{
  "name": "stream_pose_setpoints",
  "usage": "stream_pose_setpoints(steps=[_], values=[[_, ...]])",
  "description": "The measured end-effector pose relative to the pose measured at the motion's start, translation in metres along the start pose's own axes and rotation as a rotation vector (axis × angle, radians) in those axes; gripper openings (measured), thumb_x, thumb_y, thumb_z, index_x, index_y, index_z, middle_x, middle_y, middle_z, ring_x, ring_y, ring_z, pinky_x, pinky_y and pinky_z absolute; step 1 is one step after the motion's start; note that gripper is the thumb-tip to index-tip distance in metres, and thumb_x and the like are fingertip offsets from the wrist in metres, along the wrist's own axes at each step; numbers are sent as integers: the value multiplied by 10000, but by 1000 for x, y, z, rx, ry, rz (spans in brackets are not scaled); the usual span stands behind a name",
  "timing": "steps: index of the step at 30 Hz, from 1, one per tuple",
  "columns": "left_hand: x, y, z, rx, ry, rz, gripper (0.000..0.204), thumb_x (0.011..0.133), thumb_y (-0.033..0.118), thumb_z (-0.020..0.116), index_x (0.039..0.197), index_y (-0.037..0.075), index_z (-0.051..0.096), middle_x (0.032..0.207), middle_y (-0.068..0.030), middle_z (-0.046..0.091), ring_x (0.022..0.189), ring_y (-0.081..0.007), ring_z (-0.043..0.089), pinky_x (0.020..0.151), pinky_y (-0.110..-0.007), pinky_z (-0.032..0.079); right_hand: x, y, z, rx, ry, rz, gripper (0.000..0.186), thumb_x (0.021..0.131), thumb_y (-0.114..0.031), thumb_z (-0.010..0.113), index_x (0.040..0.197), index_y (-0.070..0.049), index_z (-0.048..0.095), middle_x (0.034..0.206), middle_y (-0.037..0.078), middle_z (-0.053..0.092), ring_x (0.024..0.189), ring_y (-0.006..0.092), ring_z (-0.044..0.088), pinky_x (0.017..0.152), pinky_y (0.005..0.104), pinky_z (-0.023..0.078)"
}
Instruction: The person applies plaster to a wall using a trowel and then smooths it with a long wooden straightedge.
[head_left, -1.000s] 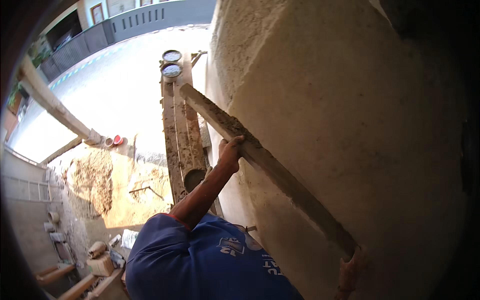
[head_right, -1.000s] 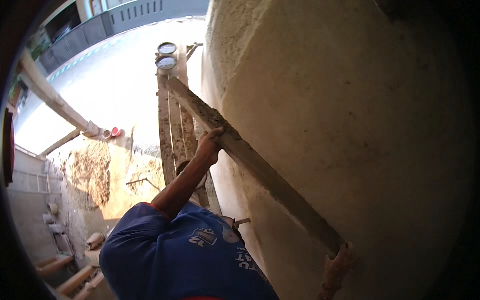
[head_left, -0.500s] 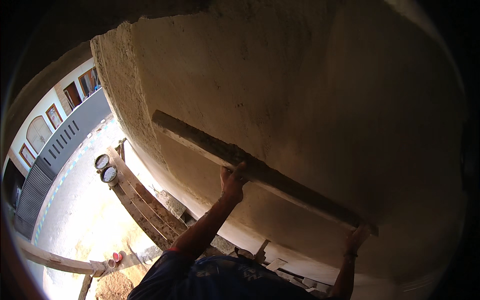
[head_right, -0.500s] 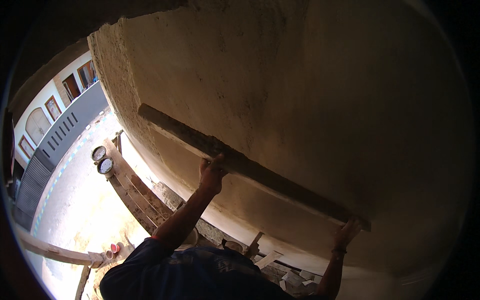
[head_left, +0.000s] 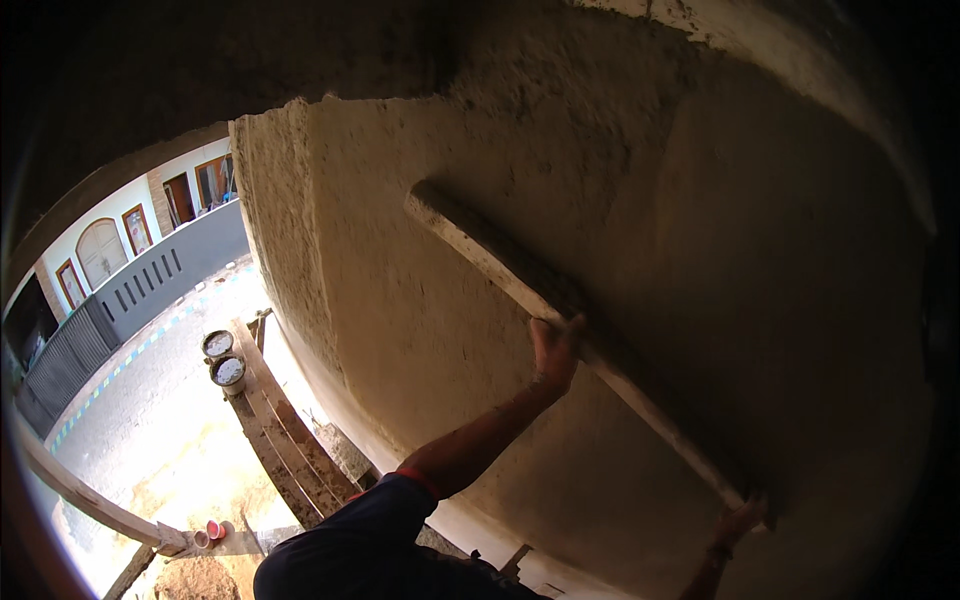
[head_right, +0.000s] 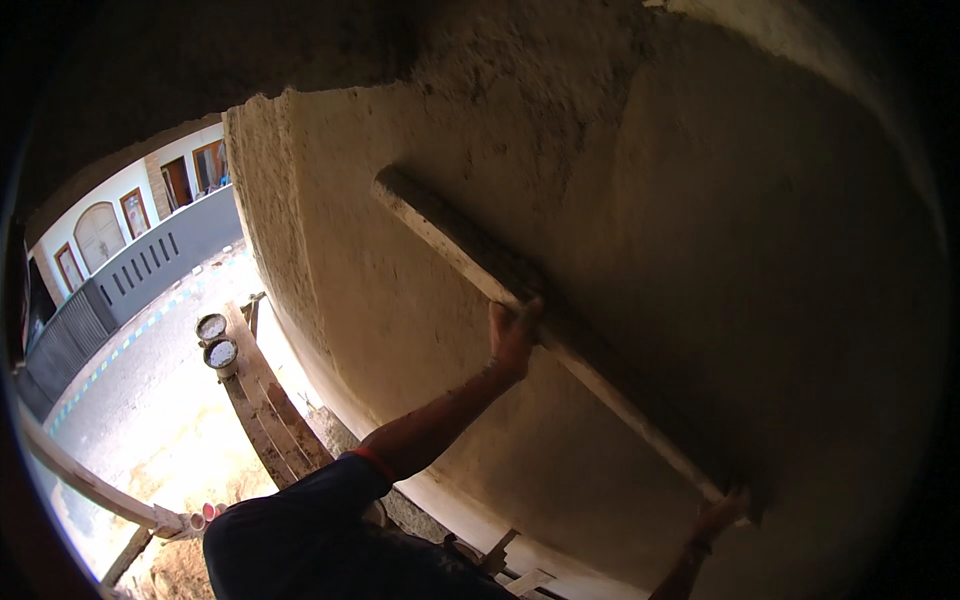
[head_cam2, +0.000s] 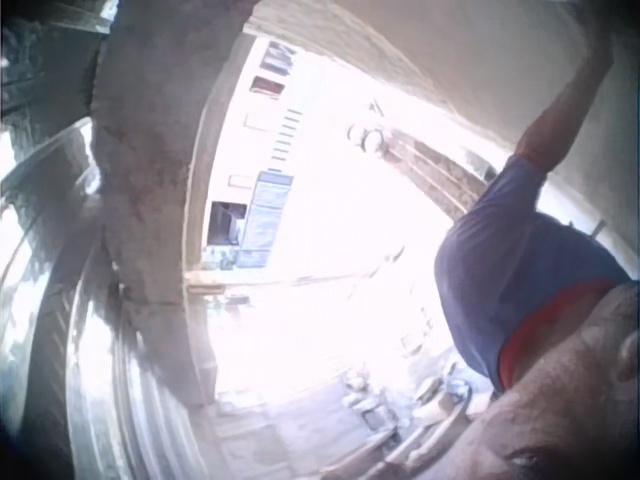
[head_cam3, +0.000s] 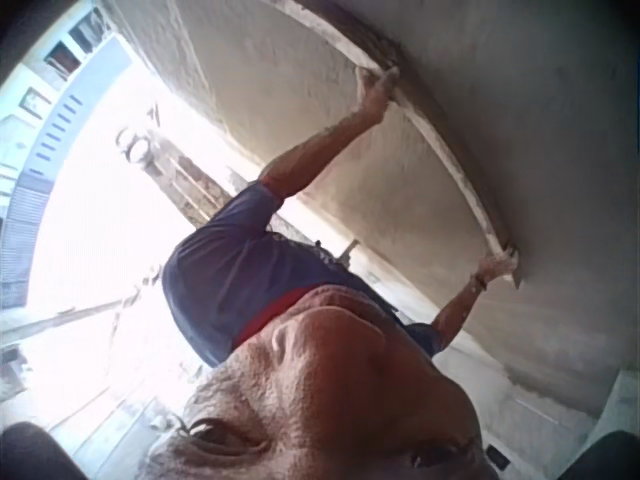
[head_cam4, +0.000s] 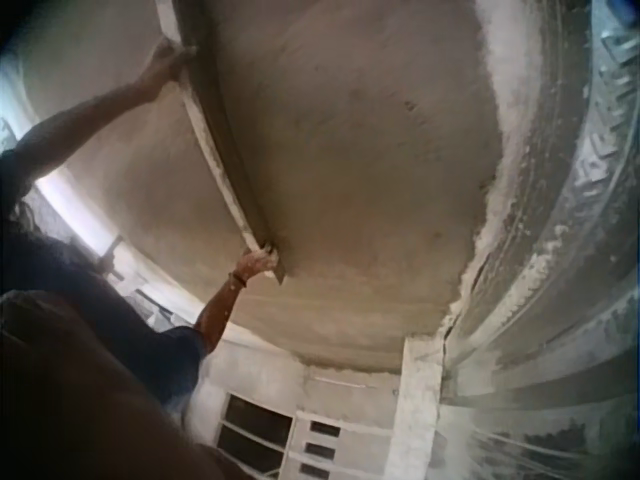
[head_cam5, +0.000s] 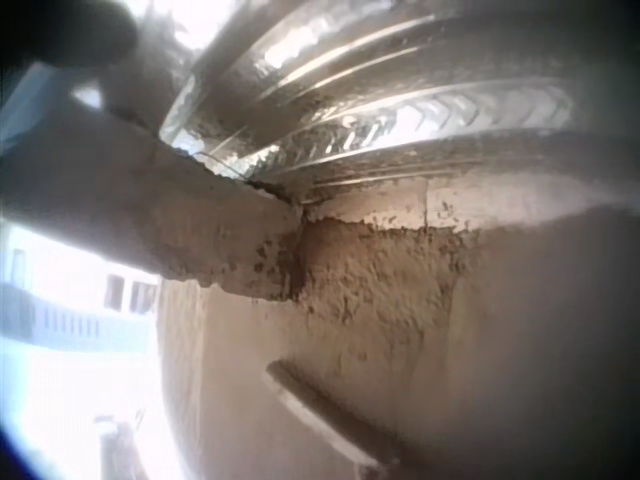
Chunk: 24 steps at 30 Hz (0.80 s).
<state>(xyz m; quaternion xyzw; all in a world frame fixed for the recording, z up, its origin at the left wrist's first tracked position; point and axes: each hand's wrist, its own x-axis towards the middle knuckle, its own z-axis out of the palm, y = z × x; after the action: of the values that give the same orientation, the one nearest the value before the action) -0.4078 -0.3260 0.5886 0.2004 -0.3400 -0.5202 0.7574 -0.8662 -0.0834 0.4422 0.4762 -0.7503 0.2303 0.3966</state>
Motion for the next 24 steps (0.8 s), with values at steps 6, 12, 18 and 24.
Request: stream_pose_setpoints(steps=[6,12,18,24], values=[[39,39,47,374,16,207,583,816,346,648,1065,-70,325,1055,-222,488,1001,-279,507,857,-392,420,13,20,26,-54,17,-35,666,784,-100,598,1376,-37,297,1407,225,278,1306,411,263,1068,542,216],[50,64,74,434,77,288,576,794,346,658,1028,-66,330,1023,-261,491,983,-322,510,870,-418,391,25,51,54,-149,168,-84,667,860,-315,516,1389,-1,260,1428,221,267,1325,398,245,1090,500,203],[45,75,85,351,64,229,528,822,319,641,1028,-56,330,1013,-241,504,961,-317,519,852,-425,402,50,109,48,-222,316,-140,690,888,-378,497,1404,-1,238,1432,206,274,1330,363,249,1091,478,206],[34,83,101,415,0,129,521,863,320,601,1055,-73,317,1028,-248,505,972,-329,523,854,-435,404,51,81,27,-162,259,-76,686,921,-482,391,1376,23,295,1395,189,344,1294,334,306,1071,466,243]])
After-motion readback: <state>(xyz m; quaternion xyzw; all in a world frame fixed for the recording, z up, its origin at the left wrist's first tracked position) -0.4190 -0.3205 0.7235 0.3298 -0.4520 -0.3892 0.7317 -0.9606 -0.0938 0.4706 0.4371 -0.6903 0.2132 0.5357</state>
